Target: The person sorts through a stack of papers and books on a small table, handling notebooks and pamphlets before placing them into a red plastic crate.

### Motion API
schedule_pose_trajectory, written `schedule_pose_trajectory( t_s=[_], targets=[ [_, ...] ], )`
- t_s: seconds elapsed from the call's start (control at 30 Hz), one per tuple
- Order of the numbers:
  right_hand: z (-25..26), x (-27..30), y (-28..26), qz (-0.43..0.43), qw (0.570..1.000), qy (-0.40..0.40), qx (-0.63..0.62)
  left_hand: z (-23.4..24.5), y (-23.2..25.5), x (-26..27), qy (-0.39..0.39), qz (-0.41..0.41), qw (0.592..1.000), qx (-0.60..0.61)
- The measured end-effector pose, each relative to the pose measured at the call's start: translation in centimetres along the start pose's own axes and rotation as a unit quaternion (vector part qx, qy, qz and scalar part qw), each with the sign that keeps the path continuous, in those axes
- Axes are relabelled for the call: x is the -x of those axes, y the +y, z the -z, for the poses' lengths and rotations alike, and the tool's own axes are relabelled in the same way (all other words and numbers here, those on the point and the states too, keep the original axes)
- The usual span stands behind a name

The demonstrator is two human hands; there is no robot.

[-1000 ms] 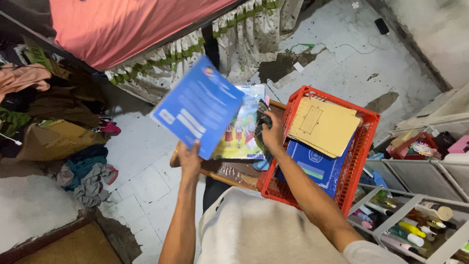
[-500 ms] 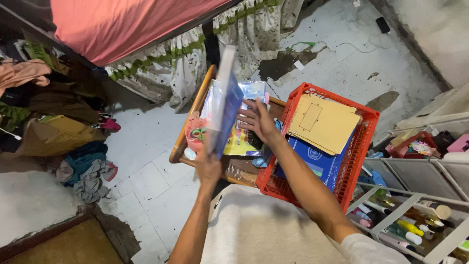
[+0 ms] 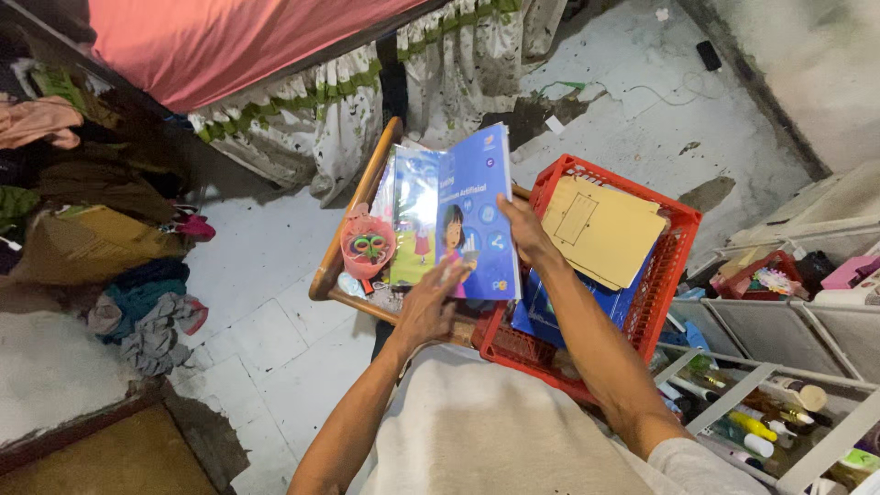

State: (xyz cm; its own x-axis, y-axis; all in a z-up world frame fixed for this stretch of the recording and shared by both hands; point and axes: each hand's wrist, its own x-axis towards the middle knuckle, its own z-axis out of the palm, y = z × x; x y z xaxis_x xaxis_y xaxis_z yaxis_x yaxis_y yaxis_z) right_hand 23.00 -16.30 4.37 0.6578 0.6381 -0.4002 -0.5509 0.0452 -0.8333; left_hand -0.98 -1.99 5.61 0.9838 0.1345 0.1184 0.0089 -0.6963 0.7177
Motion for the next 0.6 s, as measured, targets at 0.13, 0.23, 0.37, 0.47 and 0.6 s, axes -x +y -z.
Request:
schedule_pose_trajectory(
  t_s=[0.13, 0.23, 0.37, 0.47, 0.6],
  targets=[
    [-0.2, 0.7, 1.1, 0.017, 0.997, -0.012, 0.072, -0.9, 0.4, -2.8, 0.044, 0.034, 0.969, 0.241],
    [-2.0, 1.4, 1.0, 0.003, 0.997, -0.023, 0.079, 0.3, 0.8, -6.1, 0.046, 0.089, 0.944, 0.315],
    [-4.3, 2.8, 0.1, -0.017, 0.994, -0.083, 0.069, 1.3, 1.9, -7.8, 0.009, 0.136, 0.920, 0.367],
    [-4.6, 3.4, 0.5, 0.000, 0.990, -0.091, 0.108, 0.6, 0.9, -8.2, 0.023, 0.128, 0.937, 0.324],
    [-4.4, 3.2, 1.6, -0.041, 0.987, -0.034, 0.153, -1.0, -0.9, -7.8, -0.011, 0.183, 0.932, 0.312]
  ],
)
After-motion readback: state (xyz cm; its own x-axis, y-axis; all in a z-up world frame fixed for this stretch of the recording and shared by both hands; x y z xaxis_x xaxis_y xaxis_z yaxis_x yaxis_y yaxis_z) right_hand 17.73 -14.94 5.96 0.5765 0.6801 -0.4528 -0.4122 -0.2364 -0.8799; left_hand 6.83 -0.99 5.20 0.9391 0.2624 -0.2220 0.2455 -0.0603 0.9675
